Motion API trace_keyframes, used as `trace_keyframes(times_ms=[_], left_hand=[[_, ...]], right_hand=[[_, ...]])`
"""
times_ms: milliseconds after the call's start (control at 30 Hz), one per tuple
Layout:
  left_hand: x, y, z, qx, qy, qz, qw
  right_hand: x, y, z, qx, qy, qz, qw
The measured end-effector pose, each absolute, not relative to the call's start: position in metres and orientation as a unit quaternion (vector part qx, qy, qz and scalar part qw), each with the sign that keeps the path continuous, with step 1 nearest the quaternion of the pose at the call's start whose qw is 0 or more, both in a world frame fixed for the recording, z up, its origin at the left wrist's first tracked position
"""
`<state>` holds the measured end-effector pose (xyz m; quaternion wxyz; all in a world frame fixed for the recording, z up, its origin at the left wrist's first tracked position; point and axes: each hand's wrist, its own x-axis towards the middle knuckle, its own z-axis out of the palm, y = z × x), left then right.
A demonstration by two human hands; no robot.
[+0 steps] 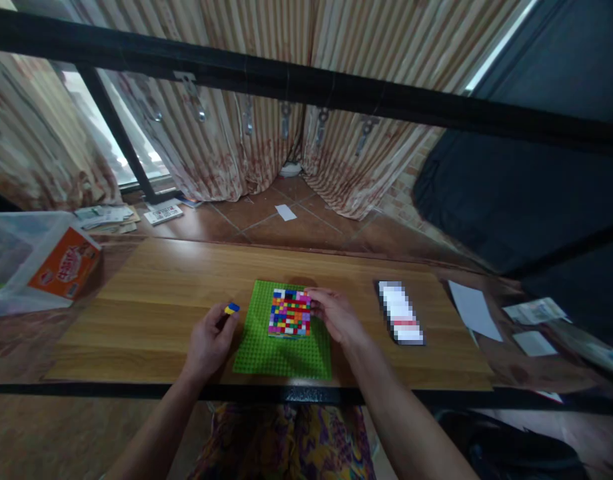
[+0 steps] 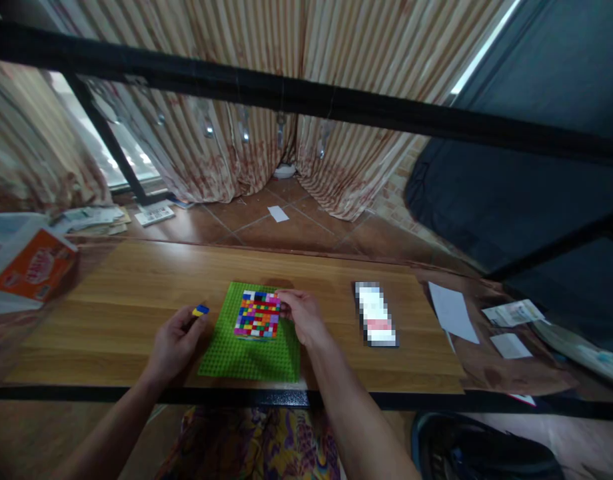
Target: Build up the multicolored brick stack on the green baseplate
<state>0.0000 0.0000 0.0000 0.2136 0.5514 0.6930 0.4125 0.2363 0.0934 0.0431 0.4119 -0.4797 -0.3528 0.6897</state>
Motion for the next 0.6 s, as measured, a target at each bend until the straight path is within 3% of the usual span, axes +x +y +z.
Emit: trace_keyframes(times_ms=[267,600], left_hand=[[0.0008,-0.0001,0.0030,0.550,0.690,0.417,0.217],[0.0016,0.0004,0.0037,0.545,0.693,0.421,0.215]], right_hand=[[0.2317,0.0885,0.0418,-0.488,-0.384,0.650,0.438],[0.2294,0.0877,0.0399,-0.504,-0.456,0.612,0.404]])
